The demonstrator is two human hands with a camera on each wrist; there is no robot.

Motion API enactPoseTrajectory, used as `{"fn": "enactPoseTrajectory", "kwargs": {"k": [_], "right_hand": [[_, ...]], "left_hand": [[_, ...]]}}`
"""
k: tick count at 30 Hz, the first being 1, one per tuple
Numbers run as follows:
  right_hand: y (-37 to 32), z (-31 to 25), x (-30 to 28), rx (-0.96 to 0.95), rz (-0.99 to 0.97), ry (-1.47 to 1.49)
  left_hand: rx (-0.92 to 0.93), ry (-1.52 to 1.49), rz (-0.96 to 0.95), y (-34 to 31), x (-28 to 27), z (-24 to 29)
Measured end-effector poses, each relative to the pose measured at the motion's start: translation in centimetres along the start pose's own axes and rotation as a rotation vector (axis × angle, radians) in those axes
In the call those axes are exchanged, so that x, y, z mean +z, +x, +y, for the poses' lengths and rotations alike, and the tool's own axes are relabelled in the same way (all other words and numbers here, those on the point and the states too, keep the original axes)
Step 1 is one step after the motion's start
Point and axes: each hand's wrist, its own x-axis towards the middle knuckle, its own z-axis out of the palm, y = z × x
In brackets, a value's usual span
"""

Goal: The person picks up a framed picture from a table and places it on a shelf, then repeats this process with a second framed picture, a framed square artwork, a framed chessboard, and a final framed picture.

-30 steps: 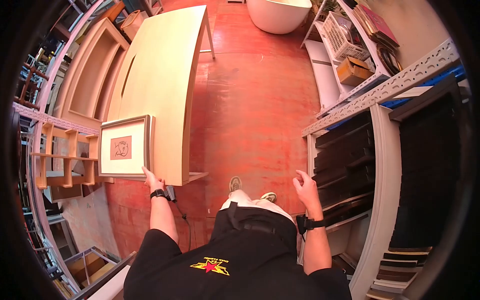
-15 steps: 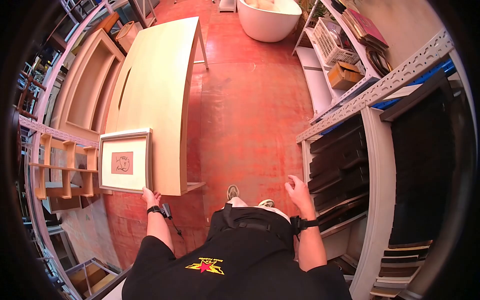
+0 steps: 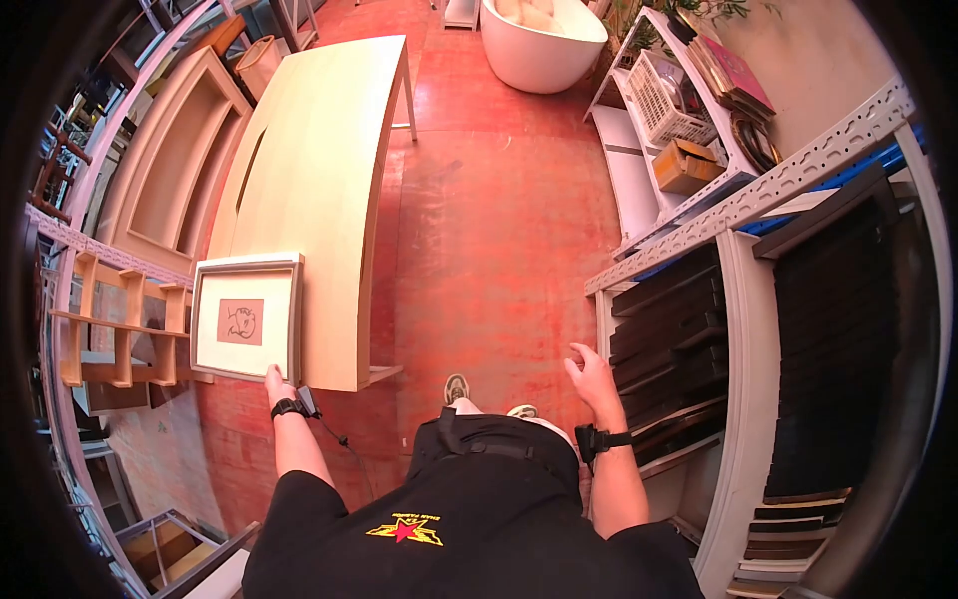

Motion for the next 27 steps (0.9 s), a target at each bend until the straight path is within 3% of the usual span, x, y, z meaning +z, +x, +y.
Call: {"fn": "enactPoseTrajectory", "kwargs": {"k": [3,5,9,12,14,17,27], "right_hand": [[-0.3,0.1,0.1,0.022,0.0,-0.014],[-0.5,0.2,0.2,0.036,-0.006,-0.027],[-0.6,0.3,0.4,0.032,-0.003,-0.014],[-0.4,0.3,0.7,0.021,0.0,-0.019],[-0.2,0.2,0.7,0.015,0.0,-0.022],[0.2,-0.1,0.6,0.028,-0.017,-0.017],[1.1,0.0,1.0,0.033,-0.029,-0.014]], "left_hand": [[-0.06,-0.059,-0.014,-0.4,0.4,0.2],[-0.066,-0.124,-0.017,-4.4,0.8,1.9],[-0.007,-0.13,-0.069,-0.4,-0.2,-0.3],[-0.096,-0.147,-0.042,0.6,-0.8,-0.7],[-0.275,-0.206,-0.088,-1.3,-1.1,0.5],[-0.172,-0.174,-0.093,-0.7,-1.2,-0.2],[-0.159,-0.185,-0.102,-0.6,-1.2,-0.4]]}}
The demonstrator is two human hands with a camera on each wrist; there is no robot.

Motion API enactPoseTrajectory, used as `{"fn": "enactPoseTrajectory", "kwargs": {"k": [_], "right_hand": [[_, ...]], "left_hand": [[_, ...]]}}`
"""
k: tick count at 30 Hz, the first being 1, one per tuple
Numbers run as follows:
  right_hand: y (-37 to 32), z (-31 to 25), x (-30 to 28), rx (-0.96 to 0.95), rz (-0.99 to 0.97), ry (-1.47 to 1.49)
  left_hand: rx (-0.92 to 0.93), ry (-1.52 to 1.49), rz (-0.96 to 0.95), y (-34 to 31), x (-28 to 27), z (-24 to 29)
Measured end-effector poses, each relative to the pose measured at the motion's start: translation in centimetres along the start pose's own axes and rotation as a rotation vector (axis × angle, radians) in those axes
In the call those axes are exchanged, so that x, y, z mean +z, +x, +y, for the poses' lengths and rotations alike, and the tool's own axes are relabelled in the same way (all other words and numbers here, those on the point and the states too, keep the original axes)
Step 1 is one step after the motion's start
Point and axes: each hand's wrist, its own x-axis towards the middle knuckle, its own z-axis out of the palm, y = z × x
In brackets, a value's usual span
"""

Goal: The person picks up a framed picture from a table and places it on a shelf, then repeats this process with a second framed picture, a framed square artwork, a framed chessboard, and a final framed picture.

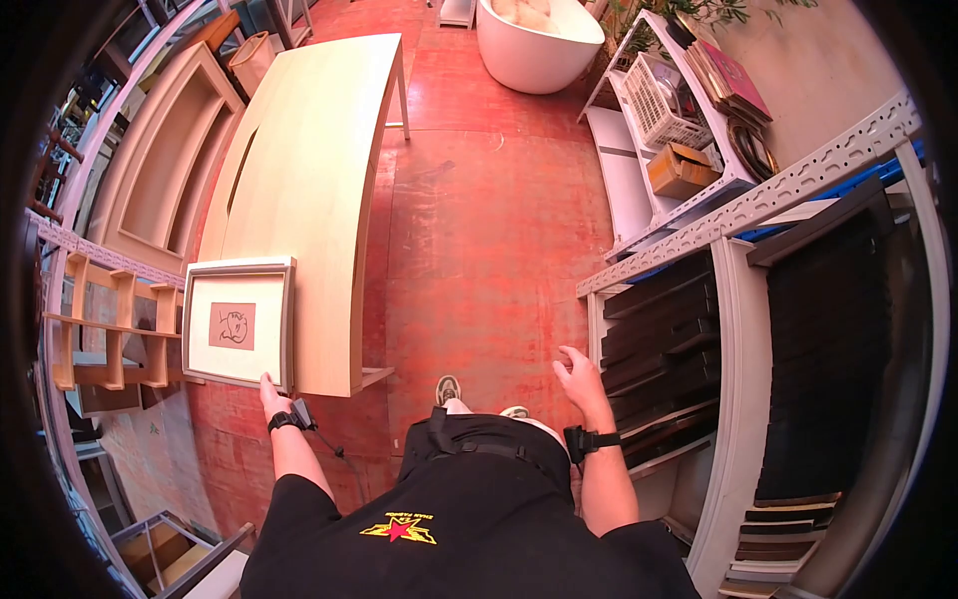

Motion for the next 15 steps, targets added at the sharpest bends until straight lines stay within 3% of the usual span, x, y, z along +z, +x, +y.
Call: {"fn": "enactPoseTrajectory", "kwargs": {"k": [11,15], "right_hand": [[1.0,-0.1,0.1,0.006,-0.033,-0.001],[1.3,-0.5,0.1,0.02,-0.04,-0.009]], "left_hand": [[-0.036,-0.079,-0.14,1.0,-1.1,-0.2],[-0.034,-0.107,-0.089,0.6,-0.8,-0.1]]}}
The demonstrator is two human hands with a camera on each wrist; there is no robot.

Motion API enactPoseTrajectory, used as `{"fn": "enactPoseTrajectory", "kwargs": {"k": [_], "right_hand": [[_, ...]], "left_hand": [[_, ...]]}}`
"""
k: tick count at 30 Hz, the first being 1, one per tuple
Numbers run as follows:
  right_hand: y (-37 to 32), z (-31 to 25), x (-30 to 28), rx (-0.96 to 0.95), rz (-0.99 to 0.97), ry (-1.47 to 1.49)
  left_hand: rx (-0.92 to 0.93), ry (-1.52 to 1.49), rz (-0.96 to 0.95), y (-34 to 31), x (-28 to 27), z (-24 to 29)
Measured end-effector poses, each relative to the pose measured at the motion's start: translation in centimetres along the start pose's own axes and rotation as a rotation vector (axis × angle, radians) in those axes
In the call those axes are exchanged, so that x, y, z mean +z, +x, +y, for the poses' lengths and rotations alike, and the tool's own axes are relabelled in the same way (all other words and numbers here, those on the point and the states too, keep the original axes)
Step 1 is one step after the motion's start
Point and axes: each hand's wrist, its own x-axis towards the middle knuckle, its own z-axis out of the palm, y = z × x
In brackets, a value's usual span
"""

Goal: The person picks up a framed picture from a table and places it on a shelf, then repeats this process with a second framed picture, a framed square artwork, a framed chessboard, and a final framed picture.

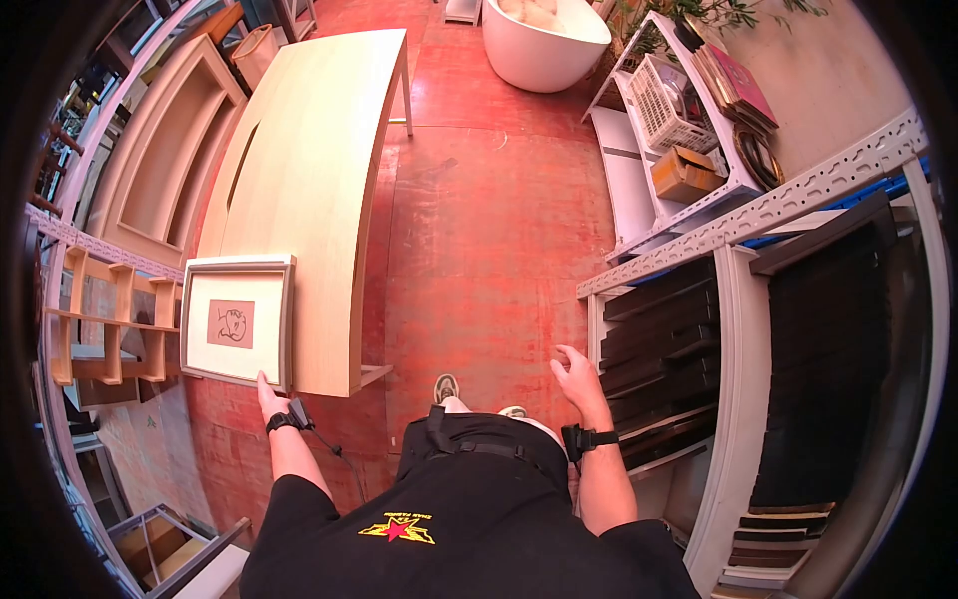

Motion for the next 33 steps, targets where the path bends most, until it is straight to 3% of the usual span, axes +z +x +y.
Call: {"fn": "enactPoseTrajectory", "kwargs": {"k": [17,33], "right_hand": [[0.1,0.2,0.3,-0.021,0.023,0.019],[-0.7,0.9,0.6,0.002,0.019,0.003]], "left_hand": [[0.05,0.085,0.119,-0.5,0.8,-0.3],[0.08,-0.022,0.03,-1.2,1.3,-0.4]]}}
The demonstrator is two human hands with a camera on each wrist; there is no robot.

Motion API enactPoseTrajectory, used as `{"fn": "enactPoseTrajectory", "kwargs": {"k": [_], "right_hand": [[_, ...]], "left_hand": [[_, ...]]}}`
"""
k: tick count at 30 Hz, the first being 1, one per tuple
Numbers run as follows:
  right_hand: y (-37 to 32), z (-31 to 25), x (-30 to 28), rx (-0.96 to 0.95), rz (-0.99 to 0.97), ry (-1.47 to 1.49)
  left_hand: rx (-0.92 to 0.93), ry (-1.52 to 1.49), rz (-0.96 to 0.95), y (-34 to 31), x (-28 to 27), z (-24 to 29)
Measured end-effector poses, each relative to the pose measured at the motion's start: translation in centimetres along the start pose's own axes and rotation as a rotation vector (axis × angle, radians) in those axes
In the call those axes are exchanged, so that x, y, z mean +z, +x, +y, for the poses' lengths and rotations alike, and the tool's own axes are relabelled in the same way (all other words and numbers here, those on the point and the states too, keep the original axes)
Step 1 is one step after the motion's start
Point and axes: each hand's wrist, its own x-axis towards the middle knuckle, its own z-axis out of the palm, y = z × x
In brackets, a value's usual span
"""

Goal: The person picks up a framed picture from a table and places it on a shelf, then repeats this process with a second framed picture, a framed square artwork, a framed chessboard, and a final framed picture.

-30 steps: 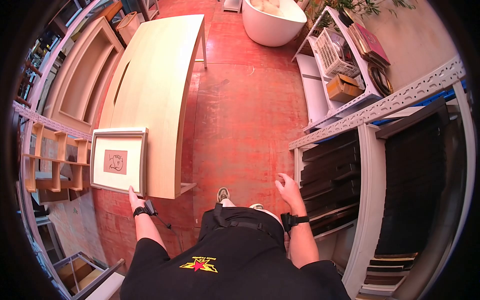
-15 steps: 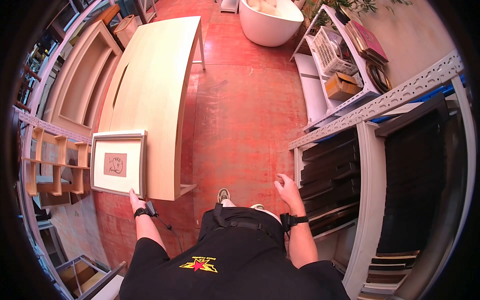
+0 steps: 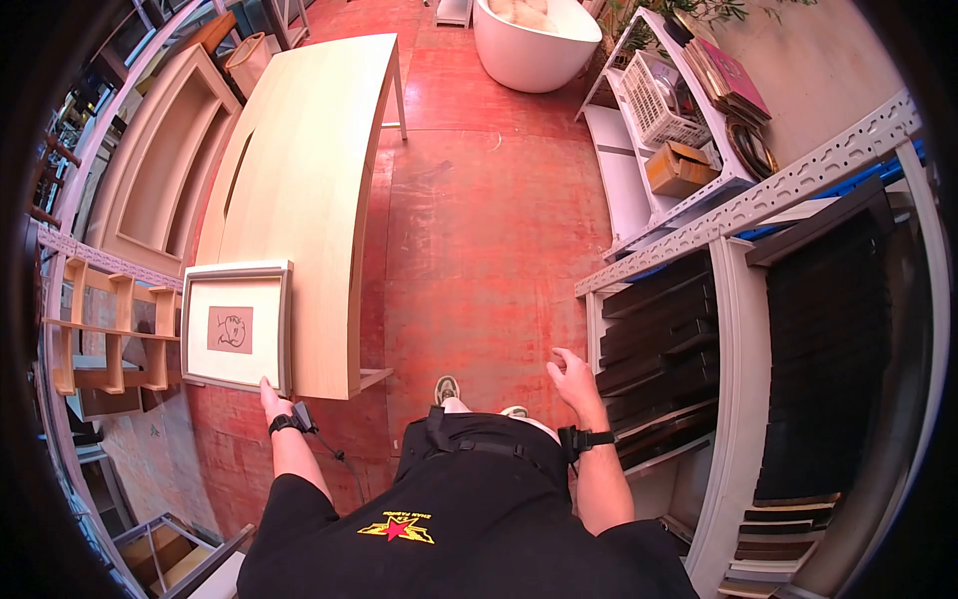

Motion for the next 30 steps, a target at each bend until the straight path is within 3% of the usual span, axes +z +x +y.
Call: {"fn": "enactPoseTrajectory", "kwargs": {"k": [2,6,11,15,21,30], "right_hand": [[-0.1,0.1,0.1,0.002,-0.002,-0.003],[-0.3,0.3,0.3,-0.001,0.0,0.0],[-0.6,0.3,0.7,-0.002,0.005,-0.009],[-1.0,0.2,1.0,-0.036,0.023,-0.033],[-1.3,0.1,1.6,-0.024,-0.011,-0.038],[-1.9,-0.3,1.9,-0.017,0.006,-0.039]], "left_hand": [[0.0,0.052,0.072,-1.4,0.6,0.3],[-0.024,0.015,0.06,2.6,-0.8,-0.9],[0.055,0.017,0.031,0.5,-0.2,-0.5],[0.091,0.062,0.048,3.2,-1.2,-1.4],[0.046,0.079,0.059,-0.3,-0.2,-0.4],[0.161,0.102,0.072,2.5,-0.8,-1.4]]}}
